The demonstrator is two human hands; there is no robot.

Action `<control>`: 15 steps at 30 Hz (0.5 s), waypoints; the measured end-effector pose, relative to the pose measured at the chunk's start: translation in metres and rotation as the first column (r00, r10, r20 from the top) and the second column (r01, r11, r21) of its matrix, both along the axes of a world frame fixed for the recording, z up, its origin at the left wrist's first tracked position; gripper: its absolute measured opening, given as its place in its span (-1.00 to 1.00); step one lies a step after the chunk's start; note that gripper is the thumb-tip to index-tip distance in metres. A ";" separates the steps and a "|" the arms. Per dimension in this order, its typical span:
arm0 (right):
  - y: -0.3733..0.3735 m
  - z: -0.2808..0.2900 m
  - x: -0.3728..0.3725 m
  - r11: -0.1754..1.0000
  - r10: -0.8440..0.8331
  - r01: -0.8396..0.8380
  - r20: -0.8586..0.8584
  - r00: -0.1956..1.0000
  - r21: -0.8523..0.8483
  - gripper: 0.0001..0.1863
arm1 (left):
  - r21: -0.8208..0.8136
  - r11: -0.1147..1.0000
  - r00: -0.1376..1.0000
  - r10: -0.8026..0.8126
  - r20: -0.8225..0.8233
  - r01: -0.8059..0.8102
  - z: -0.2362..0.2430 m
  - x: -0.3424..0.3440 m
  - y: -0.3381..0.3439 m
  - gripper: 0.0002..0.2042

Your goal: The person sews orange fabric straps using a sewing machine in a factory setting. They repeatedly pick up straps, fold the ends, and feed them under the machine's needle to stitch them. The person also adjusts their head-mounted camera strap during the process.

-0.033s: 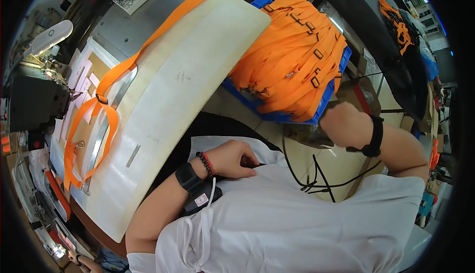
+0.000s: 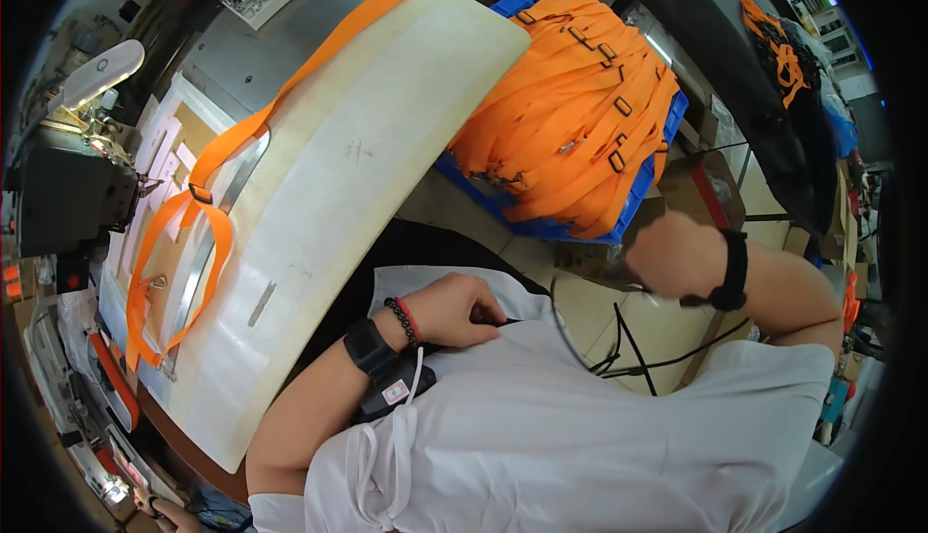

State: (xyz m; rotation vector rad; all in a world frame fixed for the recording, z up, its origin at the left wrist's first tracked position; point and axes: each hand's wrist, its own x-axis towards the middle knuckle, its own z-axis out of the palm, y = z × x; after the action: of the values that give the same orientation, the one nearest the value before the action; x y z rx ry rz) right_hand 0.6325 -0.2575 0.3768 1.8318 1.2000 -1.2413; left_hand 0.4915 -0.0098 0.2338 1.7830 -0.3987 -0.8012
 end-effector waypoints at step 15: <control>0.034 -0.033 -0.031 0.736 -0.332 0.574 -0.549 0.767 0.358 -0.82 | 0.029 0.990 0.963 0.127 0.238 -0.138 -0.013 0.000 -0.023 -0.86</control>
State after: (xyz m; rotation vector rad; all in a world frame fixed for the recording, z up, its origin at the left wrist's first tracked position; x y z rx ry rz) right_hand 0.6011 -0.2239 0.3439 2.4353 1.4725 -1.8547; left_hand 0.4919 -0.0333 0.2212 1.9333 -0.4133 -0.5086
